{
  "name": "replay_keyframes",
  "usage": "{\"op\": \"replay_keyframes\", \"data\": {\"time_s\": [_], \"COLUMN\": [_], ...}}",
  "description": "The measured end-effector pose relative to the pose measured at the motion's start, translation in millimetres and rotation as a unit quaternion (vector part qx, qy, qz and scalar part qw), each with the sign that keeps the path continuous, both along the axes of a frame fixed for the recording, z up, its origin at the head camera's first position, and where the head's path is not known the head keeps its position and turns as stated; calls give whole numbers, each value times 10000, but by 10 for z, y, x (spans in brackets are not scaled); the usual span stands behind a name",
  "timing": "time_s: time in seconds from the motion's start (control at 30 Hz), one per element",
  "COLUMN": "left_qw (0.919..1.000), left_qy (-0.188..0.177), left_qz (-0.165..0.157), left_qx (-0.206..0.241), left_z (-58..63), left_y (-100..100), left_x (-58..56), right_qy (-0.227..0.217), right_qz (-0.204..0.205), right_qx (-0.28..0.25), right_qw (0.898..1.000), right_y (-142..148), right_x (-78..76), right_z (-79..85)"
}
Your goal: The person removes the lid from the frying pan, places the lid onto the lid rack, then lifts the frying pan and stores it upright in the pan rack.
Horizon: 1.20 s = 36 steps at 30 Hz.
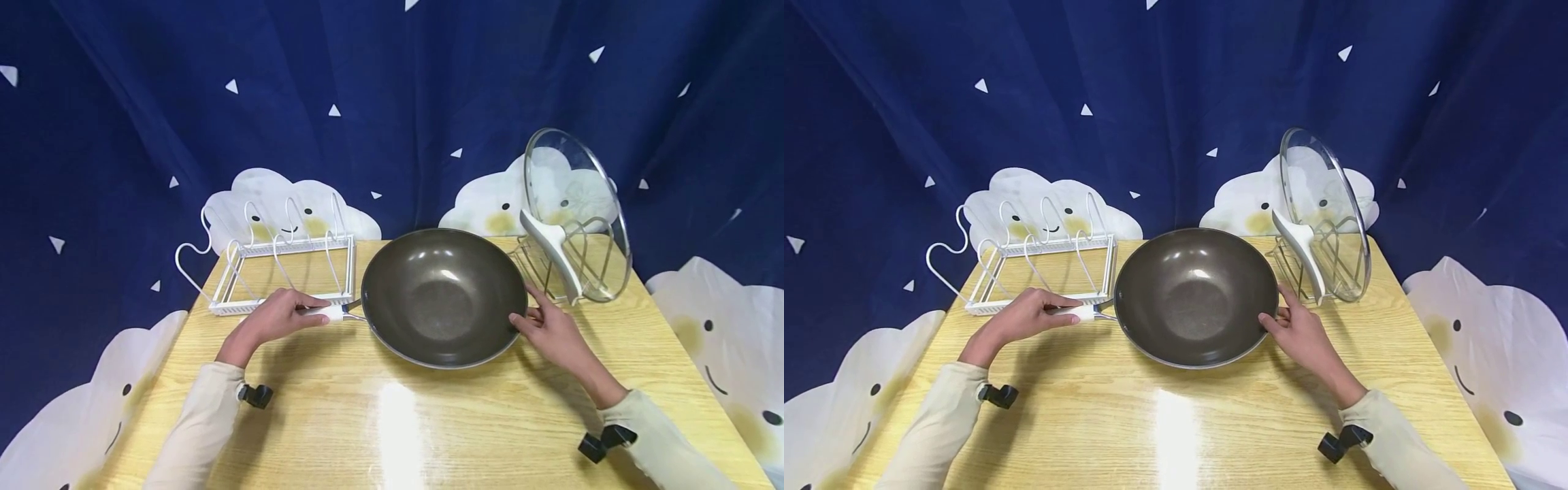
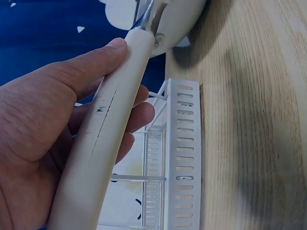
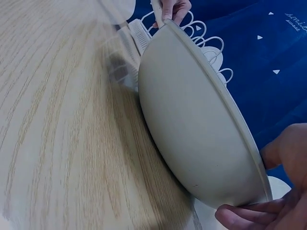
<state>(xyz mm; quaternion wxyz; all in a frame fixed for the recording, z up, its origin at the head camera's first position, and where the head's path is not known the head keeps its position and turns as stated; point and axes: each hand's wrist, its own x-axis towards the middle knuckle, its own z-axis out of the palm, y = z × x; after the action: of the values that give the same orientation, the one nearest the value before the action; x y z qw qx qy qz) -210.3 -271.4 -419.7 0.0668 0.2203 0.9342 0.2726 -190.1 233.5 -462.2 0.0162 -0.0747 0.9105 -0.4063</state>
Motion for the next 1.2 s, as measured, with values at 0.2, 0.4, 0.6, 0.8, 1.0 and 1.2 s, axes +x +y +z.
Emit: {"op": "replay_keyframes", "data": {"time_s": [0.2, 0.4, 0.6, 0.8, 1.0, 1.2], "left_qw": [10000, 10000, 9997, 9996, 9990, 9980], "left_qy": [28, 54, 124, 65, -131, -325], "left_qz": [-45, 34, 225, 289, 379, 377], "left_qx": [-4, 15, -19, 33, -201, -389], "left_z": [-12, 9, 19, 39, 106, 177], "left_y": [3, 24, 75, 129, 211, 267], "left_x": [-7, 44, 101, 175, 235, 269], "right_qy": [196, 321, 293, 432, 182, 52], "right_qz": [-20, 102, 154, 125, 45, 70], "right_qx": [361, 364, 234, 429, 473, 462], "right_qw": [9992, 9988, 9992, 9981, 9987, 9989], "right_y": [12, 19, 7, -3, -36, -74], "right_x": [-21, -86, -191, -309, -414, -506], "right_z": [11, 0, 19, 24, 37, 71]}}
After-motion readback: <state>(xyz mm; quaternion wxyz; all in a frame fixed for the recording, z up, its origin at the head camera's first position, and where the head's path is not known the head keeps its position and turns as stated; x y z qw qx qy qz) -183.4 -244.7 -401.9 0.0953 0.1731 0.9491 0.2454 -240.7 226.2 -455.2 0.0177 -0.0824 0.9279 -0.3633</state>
